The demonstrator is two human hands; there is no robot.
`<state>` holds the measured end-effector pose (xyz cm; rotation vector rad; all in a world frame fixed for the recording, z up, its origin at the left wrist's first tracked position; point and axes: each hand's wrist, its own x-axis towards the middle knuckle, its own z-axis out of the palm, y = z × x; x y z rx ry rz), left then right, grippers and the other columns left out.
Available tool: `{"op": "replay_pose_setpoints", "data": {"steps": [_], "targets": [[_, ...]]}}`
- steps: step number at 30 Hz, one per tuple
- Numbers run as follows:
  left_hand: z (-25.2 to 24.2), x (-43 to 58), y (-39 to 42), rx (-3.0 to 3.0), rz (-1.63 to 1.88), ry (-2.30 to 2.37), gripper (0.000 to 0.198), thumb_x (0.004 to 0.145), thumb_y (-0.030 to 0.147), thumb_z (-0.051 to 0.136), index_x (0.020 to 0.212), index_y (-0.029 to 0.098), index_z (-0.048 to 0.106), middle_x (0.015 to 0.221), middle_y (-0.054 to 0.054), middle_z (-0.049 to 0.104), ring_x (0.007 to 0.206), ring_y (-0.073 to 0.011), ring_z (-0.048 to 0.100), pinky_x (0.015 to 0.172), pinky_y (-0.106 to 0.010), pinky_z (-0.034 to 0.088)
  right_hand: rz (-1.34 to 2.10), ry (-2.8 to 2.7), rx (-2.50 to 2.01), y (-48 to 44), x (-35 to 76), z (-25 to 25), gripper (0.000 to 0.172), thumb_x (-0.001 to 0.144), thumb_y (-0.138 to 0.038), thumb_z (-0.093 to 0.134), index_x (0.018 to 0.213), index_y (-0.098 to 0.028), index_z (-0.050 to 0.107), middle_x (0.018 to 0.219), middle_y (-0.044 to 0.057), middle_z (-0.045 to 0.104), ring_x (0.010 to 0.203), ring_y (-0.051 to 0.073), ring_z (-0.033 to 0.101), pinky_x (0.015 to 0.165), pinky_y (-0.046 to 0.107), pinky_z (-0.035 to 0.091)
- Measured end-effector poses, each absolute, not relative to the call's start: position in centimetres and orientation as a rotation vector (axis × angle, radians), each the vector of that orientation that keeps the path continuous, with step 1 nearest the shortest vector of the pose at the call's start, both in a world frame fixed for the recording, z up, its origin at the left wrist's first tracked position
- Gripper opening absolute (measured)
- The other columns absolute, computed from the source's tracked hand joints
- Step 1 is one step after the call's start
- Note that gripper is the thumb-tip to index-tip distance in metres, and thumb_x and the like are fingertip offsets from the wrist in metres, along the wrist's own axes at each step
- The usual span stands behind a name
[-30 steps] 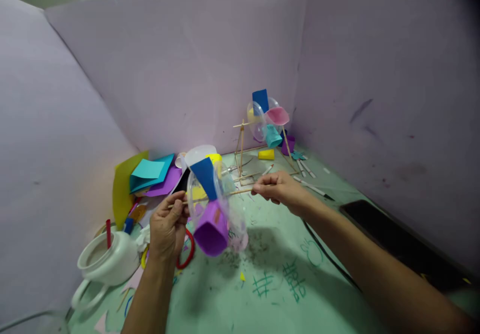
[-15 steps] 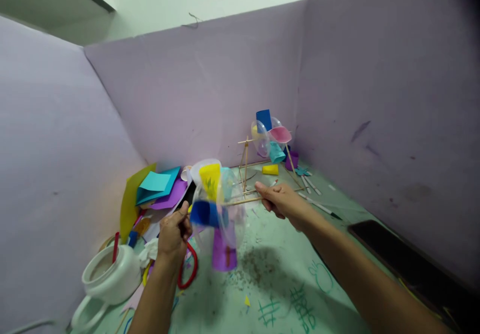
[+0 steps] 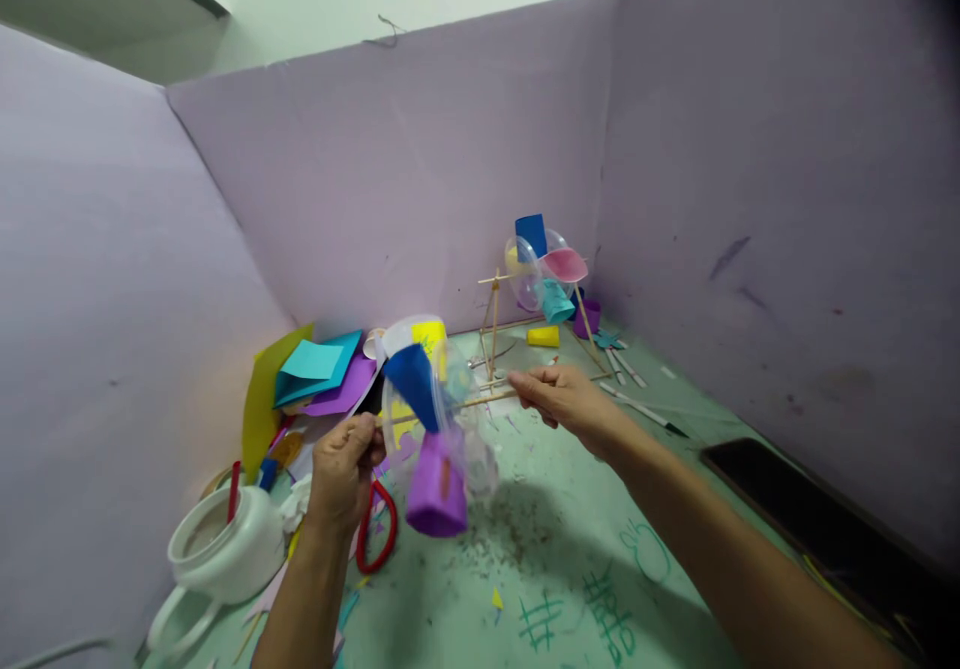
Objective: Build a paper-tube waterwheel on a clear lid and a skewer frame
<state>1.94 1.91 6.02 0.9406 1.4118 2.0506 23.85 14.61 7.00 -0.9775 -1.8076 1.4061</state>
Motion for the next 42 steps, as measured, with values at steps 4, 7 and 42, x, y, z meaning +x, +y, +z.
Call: {"op": "replay_pose_setpoints", "data": {"steps": [4,7,42], "targets": [[5.8,1.5,1.8,0.936,2.000,1.352,0.025,0.048,0.027,0.080,0.062,0.012,0.067,0.069,-0.004,0.064,0.048,-0.0077,0.050,0.046,-0.021,0.041,1.322,-1.812,-0.932,14.4,24.4,8.0,0.030,0.065,-0.046,0.063,0.061,-0.018,0.054,0.048,-0.004,0.045,0.045,0.009,0.040,0.042,0.021,0.028],[5.6,1.6,1.9,0.915,1.979,1.336,0.026,0.046,0.023,0.081,0.065,0.012,0.067,0.070,-0.005,0.066,0.051,-0.0097,0.054,0.050,-0.022,0.044,1.320,-1.759,-0.941,14.1,24.7,8.9,0.026,0.060,-0.041,0.066,0.065,-0.017,0.057,0.051,-0.004,0.049,0.045,0.008,0.040,0.042,0.021,0.029],[4.3,0.8,2.5,0.719,2.025,1.286,0.027,0.042,0.017,0.078,0.066,0.014,0.066,0.049,0.001,0.062,0.039,-0.0094,0.052,0.038,-0.019,0.041,1.352,-1.747,-0.822,13.9,24.5,8.6,0.022,0.066,-0.037,0.063,0.062,-0.016,0.060,0.042,-0.005,0.046,0.040,0.007,0.040,0.042,0.020,0.030]]}}
